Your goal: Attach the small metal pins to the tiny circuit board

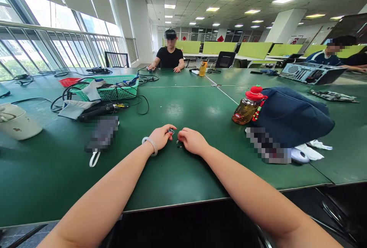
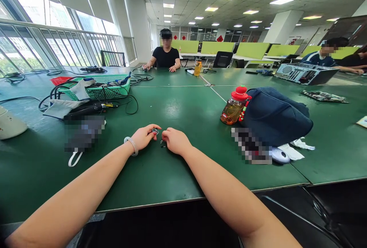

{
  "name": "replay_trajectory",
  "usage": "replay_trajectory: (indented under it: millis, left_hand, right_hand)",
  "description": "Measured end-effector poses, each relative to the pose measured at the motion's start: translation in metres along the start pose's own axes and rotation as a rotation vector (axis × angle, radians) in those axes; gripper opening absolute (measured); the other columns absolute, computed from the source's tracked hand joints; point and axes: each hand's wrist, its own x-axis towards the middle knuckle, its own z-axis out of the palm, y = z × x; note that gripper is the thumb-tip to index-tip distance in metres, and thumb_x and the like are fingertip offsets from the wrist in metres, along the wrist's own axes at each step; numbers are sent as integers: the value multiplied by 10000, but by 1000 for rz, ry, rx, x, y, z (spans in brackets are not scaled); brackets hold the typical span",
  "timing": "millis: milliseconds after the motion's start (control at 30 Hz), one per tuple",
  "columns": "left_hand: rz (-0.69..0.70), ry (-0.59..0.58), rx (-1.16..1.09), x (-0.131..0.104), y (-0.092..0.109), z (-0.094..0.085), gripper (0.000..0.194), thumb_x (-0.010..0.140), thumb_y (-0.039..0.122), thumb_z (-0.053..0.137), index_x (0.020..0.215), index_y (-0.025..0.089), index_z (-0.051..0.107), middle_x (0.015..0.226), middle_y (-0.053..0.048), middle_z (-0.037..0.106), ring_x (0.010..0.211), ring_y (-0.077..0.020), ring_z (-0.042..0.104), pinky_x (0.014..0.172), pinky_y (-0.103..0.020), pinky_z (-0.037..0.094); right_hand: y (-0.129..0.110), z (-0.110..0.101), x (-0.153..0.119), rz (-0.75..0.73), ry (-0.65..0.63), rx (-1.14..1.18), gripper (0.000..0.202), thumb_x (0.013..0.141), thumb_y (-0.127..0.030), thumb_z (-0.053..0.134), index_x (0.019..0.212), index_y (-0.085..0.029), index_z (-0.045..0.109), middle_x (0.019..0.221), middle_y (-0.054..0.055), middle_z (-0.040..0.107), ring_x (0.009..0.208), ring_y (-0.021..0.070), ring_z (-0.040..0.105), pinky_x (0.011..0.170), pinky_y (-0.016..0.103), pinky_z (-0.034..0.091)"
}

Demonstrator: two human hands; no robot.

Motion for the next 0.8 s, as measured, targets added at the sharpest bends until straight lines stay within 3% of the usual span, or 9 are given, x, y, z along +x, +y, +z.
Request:
replay_trajectory:
  millis: [300, 600, 800]
  left_hand:
    - [0, 12, -56, 1, -1, 1, 272, 723, 231, 550, 982, 221, 632, 847, -2, 669, 712, -138, 576, 728, -265, 456]
    - [-39, -37, -225, 0, 8, 4, 316, 655, 291, 632, 945, 165, 645, 749, -18, 623, 661, -130, 533, 676, -268, 451]
    - [-35, -38, -341, -2, 12, 4, 309, 609, 294, 678, 874, 143, 634, 651, 18, 543, 587, -100, 466, 601, -244, 415]
  right_hand:
    - [15, -15, -1, 67, -89, 49, 110, 771, -145, 497, 685, -180, 555, 740, 0, 550, 678, 103, 472, 600, 207, 321]
    - [-2, -23, -3, 19, 110, 109, 102, 818, -170, 471, 773, -185, 561, 775, 14, 553, 691, 111, 475, 620, 219, 337]
    - [-9, -19, -5, -6, 174, 126, 124, 852, -204, 440, 800, -192, 552, 804, 11, 549, 684, 103, 477, 622, 214, 338]
